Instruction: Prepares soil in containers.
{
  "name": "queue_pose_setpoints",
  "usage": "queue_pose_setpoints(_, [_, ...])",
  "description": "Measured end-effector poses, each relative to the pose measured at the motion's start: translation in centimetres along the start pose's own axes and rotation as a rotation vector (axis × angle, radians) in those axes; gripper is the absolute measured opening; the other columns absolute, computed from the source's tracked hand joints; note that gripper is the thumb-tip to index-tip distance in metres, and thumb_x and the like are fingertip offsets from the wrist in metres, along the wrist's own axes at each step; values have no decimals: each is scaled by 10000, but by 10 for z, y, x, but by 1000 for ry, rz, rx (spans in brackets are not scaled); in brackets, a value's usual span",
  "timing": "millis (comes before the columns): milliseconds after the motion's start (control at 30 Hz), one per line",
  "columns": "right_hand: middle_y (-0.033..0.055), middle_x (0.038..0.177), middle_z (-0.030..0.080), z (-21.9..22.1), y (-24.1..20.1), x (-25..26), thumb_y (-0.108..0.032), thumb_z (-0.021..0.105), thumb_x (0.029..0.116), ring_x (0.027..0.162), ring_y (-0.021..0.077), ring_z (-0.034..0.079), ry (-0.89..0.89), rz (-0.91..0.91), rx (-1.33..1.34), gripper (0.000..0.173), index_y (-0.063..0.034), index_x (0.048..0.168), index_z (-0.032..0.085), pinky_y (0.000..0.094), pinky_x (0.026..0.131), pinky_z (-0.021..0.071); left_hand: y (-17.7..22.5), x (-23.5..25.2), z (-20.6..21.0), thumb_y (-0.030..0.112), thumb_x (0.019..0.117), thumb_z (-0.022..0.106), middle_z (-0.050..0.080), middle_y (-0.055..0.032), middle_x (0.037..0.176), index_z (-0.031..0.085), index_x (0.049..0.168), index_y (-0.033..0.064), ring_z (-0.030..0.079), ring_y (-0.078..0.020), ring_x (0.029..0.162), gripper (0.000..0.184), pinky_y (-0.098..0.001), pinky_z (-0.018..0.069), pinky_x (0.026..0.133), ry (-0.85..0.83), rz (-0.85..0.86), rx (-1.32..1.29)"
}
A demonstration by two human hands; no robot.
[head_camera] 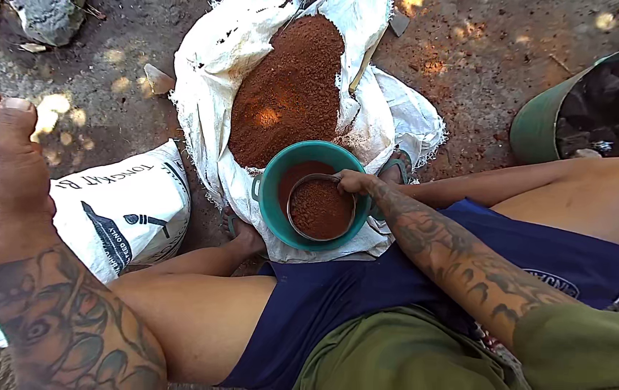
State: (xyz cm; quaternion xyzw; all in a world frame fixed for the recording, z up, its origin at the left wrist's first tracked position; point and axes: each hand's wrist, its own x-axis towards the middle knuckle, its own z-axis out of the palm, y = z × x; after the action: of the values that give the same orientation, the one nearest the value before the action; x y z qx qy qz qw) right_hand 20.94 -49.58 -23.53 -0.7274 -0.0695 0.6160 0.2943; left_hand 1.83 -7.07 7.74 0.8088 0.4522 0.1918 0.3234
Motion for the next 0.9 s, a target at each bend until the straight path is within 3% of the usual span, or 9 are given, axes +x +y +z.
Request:
queue_pose_setpoints(67, [227,1114,684,4,9,6,106,564,857,877,346,684,122,-23,116,518,-92,1330,638,546,713,569,0,0,0,483,991,588,581,10,1356,530,1439,138,563,-23,1160,569,-259,466,986,1,3,-6])
queue_pose_setpoints(167, [226,1088,679,-5,2,7,93,556,877,821,342,686,0,29,40,534,-118,1363,616,520,638,579,-1,1,0,490,993,591,568,1,1397,524,1450,126,557,-37,1205,588,-264,463,1012,4,0,-4])
queue_pose_setpoints(267, [203,1146,681,-7,1,11,101,561,865,934,337,676,42,1,21,537,-127,1345,642,561,756,559,-3,4,0,520,972,604,583,-3,1391,537,1450,146,576,-48,1196,611,-277,479,1001,12,4,2])
queue_pose_setpoints(367, [237,1131,678,-3,8,19,56,552,888,841,360,709,111,50,55,606,-182,1445,569,547,653,600,-1,3,1,507,993,575,563,-24,1410,510,1467,128,562,-44,1200,609,-274,463,1016,0,17,6])
queue_pose_setpoints(467, [159,1063,660,-13,5,11,52,570,895,817,241,648,-98,14,17,476,-94,1347,598,446,661,559,0,2,5,525,967,594,576,-58,1410,509,1473,140,588,-79,1201,642,-333,498,1013,-18,40,20])
queue_pose_setpoints(600, [62,976,694,-20,-22,-9,96,526,818,839,126,681,-107,-292,472,388,-22,1181,596,349,767,598,1,2,15,480,977,606,614,-107,1361,540,1444,116,622,-130,1172,596,-396,513,1012,-32,63,26])
queue_pose_setpoints(767, [122,1070,706,-75,-109,-10,11,590,917,905,227,706,330,-622,622,400,-37,1312,553,457,783,617,31,-5,32,399,1003,597,607,-234,1374,545,1432,36,609,-330,1261,564,-561,473,1057,-78,52,92])
queue_pose_setpoints(867, [187,1211,648,-124,-173,-4,-24,767,757,1015,278,694,790,-750,442,709,-7,1405,480,487,811,631,30,5,37,456,993,583,591,-219,1413,545,1457,87,571,-376,1317,594,-647,429,1076,-114,71,161])
queue_pose_setpoints(900, [199,1278,621,-140,-193,-1,-74,829,695,1112,276,663,947,-727,339,843,0,1438,440,469,908,602,28,7,39,487,985,572,588,-209,1420,545,1462,103,563,-376,1326,613,-655,422,1079,-117,79,177])
